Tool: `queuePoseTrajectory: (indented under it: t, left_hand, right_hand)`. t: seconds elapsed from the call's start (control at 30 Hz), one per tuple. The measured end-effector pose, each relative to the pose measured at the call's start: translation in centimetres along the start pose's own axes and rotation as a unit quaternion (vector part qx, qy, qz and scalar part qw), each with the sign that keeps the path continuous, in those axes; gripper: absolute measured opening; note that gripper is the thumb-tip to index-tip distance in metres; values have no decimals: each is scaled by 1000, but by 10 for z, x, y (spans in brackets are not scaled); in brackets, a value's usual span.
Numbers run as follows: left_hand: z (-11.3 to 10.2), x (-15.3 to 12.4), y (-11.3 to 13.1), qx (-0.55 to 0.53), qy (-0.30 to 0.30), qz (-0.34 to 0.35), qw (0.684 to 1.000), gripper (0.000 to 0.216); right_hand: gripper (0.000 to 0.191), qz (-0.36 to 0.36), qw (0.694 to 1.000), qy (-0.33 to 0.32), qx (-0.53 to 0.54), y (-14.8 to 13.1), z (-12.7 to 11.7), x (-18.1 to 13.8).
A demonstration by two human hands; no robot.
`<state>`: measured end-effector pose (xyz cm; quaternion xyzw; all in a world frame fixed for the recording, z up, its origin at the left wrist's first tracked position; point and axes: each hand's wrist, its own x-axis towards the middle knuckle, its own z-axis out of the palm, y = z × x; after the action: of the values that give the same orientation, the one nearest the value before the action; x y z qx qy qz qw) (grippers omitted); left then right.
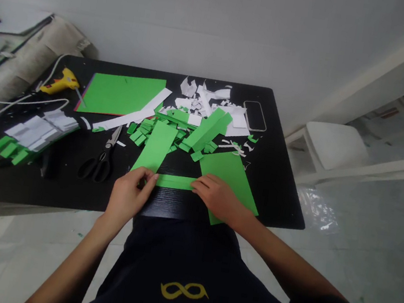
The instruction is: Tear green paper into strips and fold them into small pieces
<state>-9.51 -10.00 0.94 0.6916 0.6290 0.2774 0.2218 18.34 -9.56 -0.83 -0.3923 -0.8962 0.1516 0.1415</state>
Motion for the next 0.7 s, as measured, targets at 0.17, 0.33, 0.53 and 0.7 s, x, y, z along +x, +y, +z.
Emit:
queuePoseTrajectory:
  t: [0.17,0.33,0.53,0.7]
  left_hand:
    - [2,-2,-1,-32,14,-7,999,29]
    - [3,-2,-4,-122,116,-53,984,27]
    - [12,-5,11,-266,87,-55,959,46]
    - [35,-12,47,-379,-76,-49,921,47]
  right_hand:
    - [30,-2,1000,-1,-18,-3,4,-1]
    - [22,70,989,74,109,-10,-10,1]
    - [15,272,812,128,501,-15,-26,9]
    - [29,301,663,101,678,-25,-11,17]
